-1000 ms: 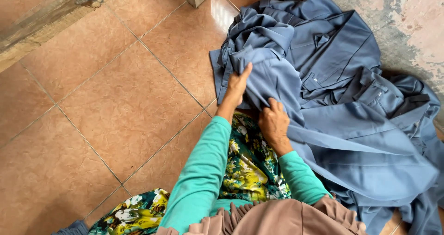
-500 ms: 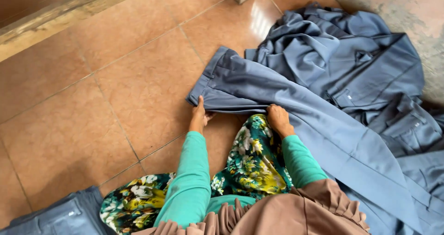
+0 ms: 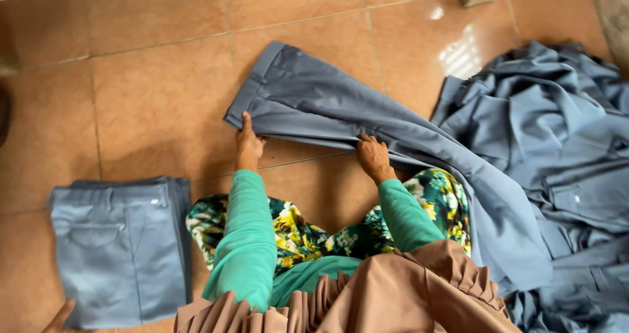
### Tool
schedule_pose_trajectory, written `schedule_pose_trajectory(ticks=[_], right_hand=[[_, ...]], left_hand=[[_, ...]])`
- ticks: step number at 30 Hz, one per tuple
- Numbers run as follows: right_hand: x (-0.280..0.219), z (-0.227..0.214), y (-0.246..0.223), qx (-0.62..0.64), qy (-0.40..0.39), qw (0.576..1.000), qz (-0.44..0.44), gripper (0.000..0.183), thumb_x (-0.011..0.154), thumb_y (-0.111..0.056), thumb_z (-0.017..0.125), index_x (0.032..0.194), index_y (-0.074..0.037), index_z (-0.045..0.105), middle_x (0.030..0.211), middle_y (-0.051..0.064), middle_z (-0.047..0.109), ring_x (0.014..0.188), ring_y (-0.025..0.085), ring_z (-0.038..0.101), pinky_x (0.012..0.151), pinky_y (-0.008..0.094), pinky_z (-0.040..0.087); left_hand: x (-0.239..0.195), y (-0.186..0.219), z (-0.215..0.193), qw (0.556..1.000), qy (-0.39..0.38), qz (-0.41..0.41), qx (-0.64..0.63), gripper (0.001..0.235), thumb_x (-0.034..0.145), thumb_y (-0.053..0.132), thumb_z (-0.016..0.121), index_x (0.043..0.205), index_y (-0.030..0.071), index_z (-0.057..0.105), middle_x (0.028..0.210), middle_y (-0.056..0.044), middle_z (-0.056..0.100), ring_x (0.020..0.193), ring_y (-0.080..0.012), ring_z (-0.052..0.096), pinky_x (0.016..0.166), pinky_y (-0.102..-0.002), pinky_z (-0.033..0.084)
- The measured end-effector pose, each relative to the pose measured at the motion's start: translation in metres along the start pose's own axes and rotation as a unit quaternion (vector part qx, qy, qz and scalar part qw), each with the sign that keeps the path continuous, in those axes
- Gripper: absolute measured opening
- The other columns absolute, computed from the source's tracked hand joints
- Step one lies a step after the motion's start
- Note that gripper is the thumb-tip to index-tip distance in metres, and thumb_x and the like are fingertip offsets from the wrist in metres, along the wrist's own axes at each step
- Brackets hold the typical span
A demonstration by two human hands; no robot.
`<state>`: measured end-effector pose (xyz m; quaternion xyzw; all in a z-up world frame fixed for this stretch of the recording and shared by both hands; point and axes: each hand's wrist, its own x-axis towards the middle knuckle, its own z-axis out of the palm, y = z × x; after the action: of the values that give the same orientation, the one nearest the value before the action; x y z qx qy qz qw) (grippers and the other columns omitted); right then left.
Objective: The person sits on the floor and folds multiple pairs of gray trousers by hand. They smooth the fabric, fold the legs together, and fold the pants into neat rectangles, stacking them on the floor.
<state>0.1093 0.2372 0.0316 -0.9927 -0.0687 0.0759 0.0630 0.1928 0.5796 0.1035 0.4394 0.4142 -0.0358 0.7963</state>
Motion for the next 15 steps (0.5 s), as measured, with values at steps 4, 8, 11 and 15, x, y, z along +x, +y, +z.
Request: schedule_pose_trajectory(ticks=[4,8,11,15], right_hand=[[0.007,0.001,-0.041,-0.007,-0.023,0.999,-0.037,0.024,0.095,-0.015,0.054,0.095,-0.017,0.078,0.126,-0.004,0.069,0.112,0.024,0.066,0.077,0.043,0.060],[0.012,-0.005,-0.069,-0.010,-0.033,0.997,-0.070,0.024,0.095,-0.018,0.054,0.094,-0.018,0.078,0.123,-0.005,0.070,0.111,0.023,0.068,0.080,0.044,0.060],[0.013,-0.018,-0.095,0.007,-0.025,0.996,-0.088,0.021,0.094,-0.024,0.057,0.094,-0.019,0.078,0.122,-0.005,0.071,0.107,0.025,0.071,0.081,0.045,0.059],[0.028,0.016,-0.111,0.008,-0.001,0.994,-0.112,0.017,0.093,-0.029,0.061,0.092,-0.022,0.076,0.109,-0.006,0.072,0.100,0.024,0.072,0.080,0.043,0.059]], left_hand=[[0.022,0.035,-0.080,0.998,0.033,0.017,-0.051,0.103,0.091,0.059,0.076,0.156,0.004,0.019,0.156,-0.038,0.030,0.140,-0.0591,0.036,0.114,-0.071,0.032],[0.068,0.058,-0.157,0.987,0.109,0.047,-0.106,0.103,0.090,0.059,0.080,0.157,0.008,0.021,0.155,-0.041,0.029,0.140,-0.0595,0.034,0.114,-0.070,0.028],[0.134,0.052,-0.226,0.966,0.194,0.071,-0.155,0.097,0.090,0.063,0.080,0.158,0.020,0.026,0.157,-0.039,0.027,0.141,-0.0577,0.033,0.112,-0.072,0.028],[0.097,0.005,-0.220,0.956,0.258,0.051,-0.131,0.100,0.086,0.073,0.074,0.158,0.019,0.028,0.161,-0.031,0.027,0.145,-0.0491,0.032,0.115,-0.067,0.031]])
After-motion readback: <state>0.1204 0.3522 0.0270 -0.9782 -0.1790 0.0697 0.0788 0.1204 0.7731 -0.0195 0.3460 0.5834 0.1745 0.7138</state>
